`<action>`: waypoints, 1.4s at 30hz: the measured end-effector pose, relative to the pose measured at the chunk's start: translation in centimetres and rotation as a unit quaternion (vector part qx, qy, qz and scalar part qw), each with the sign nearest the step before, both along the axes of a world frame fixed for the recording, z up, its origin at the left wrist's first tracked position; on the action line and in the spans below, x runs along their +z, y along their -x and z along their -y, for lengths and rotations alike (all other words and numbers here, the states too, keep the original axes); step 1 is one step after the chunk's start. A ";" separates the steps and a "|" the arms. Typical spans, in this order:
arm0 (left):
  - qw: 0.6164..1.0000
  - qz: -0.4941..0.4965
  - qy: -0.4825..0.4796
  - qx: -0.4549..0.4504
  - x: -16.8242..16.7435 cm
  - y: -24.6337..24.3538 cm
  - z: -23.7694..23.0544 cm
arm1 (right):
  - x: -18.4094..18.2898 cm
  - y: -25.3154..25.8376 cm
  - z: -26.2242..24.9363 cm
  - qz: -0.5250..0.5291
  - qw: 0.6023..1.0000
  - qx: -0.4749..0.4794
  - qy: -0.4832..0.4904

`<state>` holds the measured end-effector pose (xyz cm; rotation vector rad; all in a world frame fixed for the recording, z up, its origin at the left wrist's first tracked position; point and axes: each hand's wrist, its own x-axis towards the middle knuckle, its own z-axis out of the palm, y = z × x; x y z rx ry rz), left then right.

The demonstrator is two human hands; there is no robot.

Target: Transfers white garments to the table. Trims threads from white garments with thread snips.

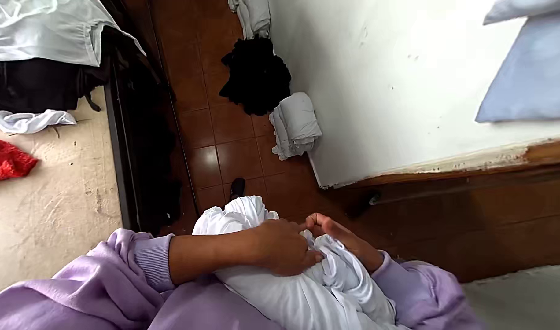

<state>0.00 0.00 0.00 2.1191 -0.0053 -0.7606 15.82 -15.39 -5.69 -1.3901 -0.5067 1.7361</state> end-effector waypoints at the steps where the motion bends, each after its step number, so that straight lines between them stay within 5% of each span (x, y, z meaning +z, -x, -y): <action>1: 1.000 0.001 -0.005 0.000 -0.1 -1.6 -0.8 | 0.4 -1.0 -1.8 0.060 0.997 0.012 0.049; 7: 0.995 0.099 -0.013 0.009 -1.2 -9.4 -10.7 | 5.1 -6.1 -13.4 0.311 0.932 0.188 0.025; 12: 0.960 0.142 0.224 0.085 -1.4 -10.3 -23.3 | 6.0 -9.4 -18.7 0.343 0.914 0.216 -0.018; 15: 0.900 0.221 0.219 0.306 -3.2 -9.0 -28.7 | 5.5 -12.6 -20.7 0.311 0.930 0.176 -0.082; 18: 0.848 0.106 0.127 0.503 -7.1 -5.1 -32.9 | 5.3 -16.7 -23.2 0.270 0.942 0.174 -0.093; 21: 0.877 -0.120 0.146 0.441 -11.1 -2.5 -32.4 | 4.3 -21.2 -25.3 0.238 0.955 0.156 -0.081; 23: 0.864 -0.099 0.286 0.402 -12.3 -6.3 -29.2 | 3.6 -24.3 -26.8 0.208 0.967 0.134 -0.059; 25: 0.812 -0.030 0.429 0.395 -13.0 -12.7 -27.5 | 2.4 -26.7 -28.2 0.174 0.978 0.108 -0.048; 27: 0.725 -0.008 0.525 0.445 -13.4 -18.9 -27.4 | 1.0 -28.8 -29.2 0.145 0.986 0.084 -0.024; 31: 0.565 -0.047 0.569 0.596 -13.9 -27.6 -29.2 | -1.4 -33.4 -31.2 0.111 0.992 0.021 0.052; 35: 0.544 -0.035 0.529 0.651 -18.4 -34.6 -31.4 | -8.5 -38.9 -30.9 0.050 0.999 0.010 -0.018; 38: 0.553 -0.022 0.480 0.680 -23.7 -39.5 -31.8 | -10.3 -38.1 -37.4 0.231 0.962 -0.096 0.112; 42: 0.546 0.005 0.430 0.719 -31.7 -46.0 -31.1 | -18.1 -42.6 -40.0 0.364 0.903 -0.128 0.188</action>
